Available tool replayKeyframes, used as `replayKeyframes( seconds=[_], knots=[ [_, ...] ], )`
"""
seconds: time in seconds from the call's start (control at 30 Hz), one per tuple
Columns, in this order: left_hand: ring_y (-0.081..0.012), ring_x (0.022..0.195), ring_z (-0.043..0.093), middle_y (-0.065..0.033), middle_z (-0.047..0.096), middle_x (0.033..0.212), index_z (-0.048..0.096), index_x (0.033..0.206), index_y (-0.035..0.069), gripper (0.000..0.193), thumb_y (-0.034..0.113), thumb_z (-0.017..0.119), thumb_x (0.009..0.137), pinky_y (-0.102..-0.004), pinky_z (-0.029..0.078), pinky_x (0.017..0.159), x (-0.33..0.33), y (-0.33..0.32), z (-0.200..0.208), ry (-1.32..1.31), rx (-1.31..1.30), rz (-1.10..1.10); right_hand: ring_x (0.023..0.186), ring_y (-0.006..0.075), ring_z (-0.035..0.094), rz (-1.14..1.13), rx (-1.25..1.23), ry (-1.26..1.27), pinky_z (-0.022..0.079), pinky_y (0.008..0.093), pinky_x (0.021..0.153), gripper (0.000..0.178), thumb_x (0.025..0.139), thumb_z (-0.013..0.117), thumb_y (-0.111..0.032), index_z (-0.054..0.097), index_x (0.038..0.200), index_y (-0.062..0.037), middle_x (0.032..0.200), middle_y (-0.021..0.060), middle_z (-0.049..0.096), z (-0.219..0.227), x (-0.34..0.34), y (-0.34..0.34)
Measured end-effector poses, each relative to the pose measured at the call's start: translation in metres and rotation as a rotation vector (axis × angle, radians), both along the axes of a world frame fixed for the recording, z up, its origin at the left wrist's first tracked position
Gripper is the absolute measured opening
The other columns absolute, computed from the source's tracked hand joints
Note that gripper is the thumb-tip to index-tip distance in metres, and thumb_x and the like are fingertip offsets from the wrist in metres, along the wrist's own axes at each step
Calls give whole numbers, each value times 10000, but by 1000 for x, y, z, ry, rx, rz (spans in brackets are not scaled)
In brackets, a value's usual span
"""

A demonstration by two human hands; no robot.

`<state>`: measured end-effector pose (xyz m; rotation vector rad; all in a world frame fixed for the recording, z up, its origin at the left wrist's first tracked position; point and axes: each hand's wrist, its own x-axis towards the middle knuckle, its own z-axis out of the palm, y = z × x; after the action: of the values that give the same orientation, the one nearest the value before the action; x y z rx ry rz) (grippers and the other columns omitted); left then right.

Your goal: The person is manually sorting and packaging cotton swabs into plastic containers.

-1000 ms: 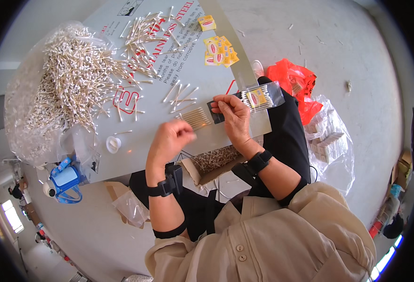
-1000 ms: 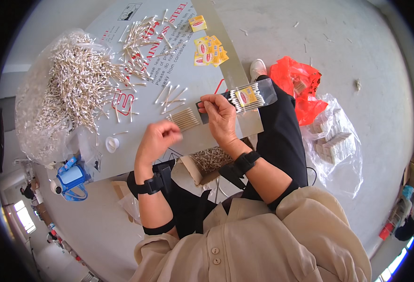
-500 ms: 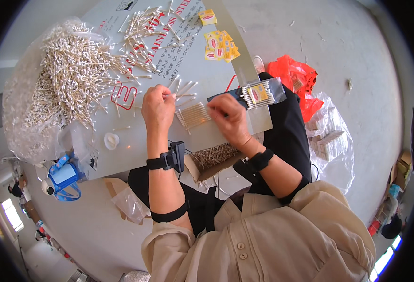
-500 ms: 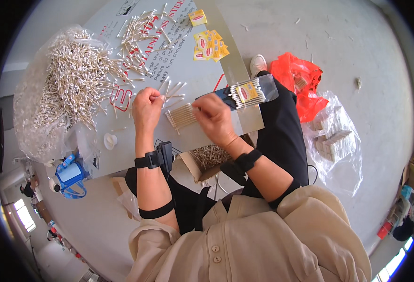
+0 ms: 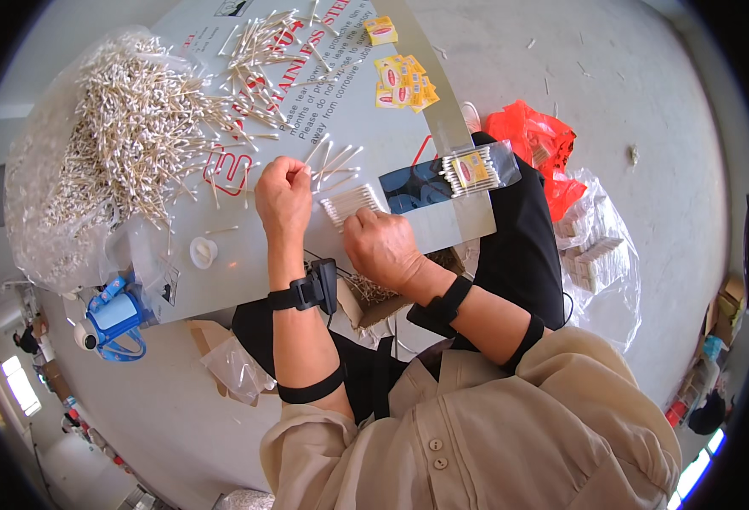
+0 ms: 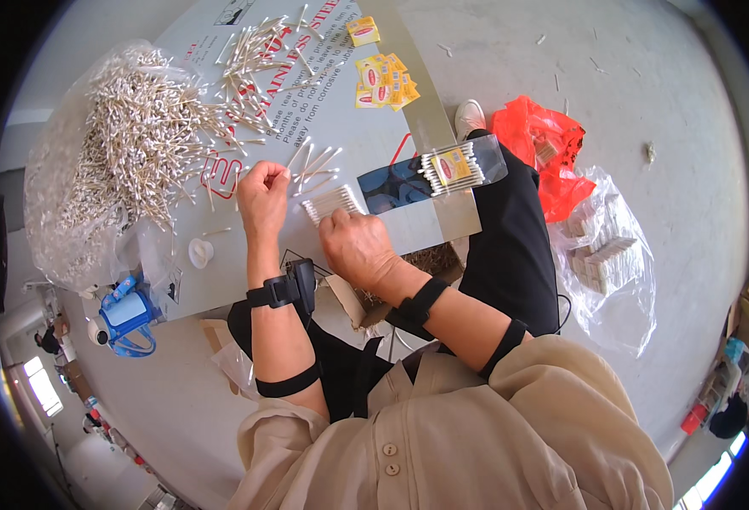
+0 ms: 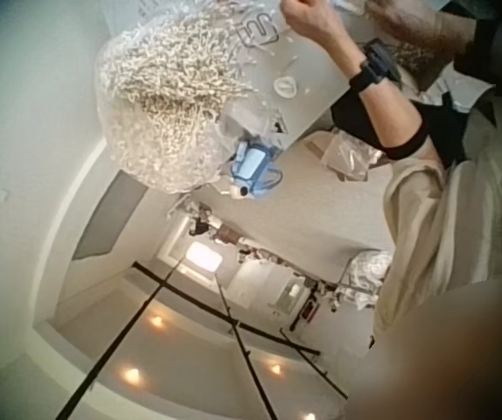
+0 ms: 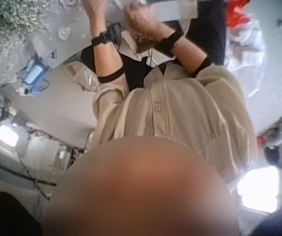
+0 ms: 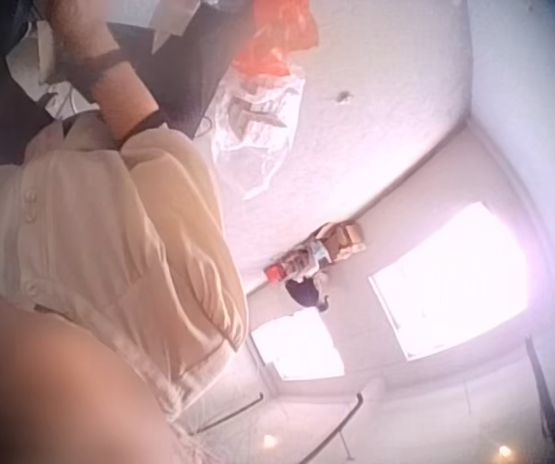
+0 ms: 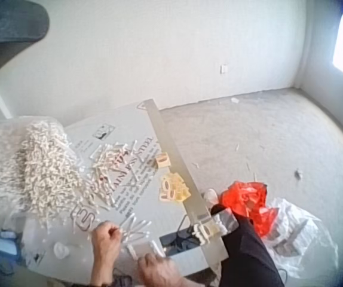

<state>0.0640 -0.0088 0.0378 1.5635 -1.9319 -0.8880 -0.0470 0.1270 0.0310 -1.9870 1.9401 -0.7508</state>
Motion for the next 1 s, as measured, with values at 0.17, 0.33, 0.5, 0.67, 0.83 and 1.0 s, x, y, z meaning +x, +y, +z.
replayKeyframes(
  seconds=[0.17,0.33,0.5,0.67,0.83,1.0],
  knots=[
    [-227,616,590,-98,624,712,627,805,-3,64,55,652,794,-329,470,617,5,6,4,77,-6,9,669,260,632,109,-38,23,513,351,561,83,705,583,-108,555,754,-48,726,96,559,0,-10,0],
    [-235,695,589,-80,593,748,628,803,7,76,30,678,751,-347,474,640,10,14,10,-6,-88,-149,665,250,628,375,-138,124,508,348,559,77,694,588,-118,548,727,-61,722,79,545,8,-40,4],
    [-285,832,560,-78,564,796,613,760,38,115,44,711,700,-398,479,716,-8,24,14,-305,-382,-430,656,258,619,347,-137,121,500,357,561,83,687,599,-102,532,714,-63,722,78,542,9,-52,7],
    [-293,814,558,-91,559,790,586,729,36,89,24,673,726,-398,477,716,-5,25,20,-282,-397,-407,632,275,590,186,-131,-30,488,376,539,138,717,630,-71,494,716,-49,704,91,520,5,-52,18],
    [-289,780,575,-114,569,767,587,750,20,66,20,652,746,-395,470,695,8,44,43,-145,3,-521,624,289,601,16,-77,-106,488,381,541,132,746,657,-78,531,730,-45,710,101,550,2,-67,20],
    [-275,761,582,-112,574,766,616,806,26,99,47,689,743,-385,469,689,10,51,34,3,137,-446,608,269,612,-201,-50,-401,474,343,535,122,751,700,-59,580,739,-38,698,97,591,5,-67,16]
  ],
)
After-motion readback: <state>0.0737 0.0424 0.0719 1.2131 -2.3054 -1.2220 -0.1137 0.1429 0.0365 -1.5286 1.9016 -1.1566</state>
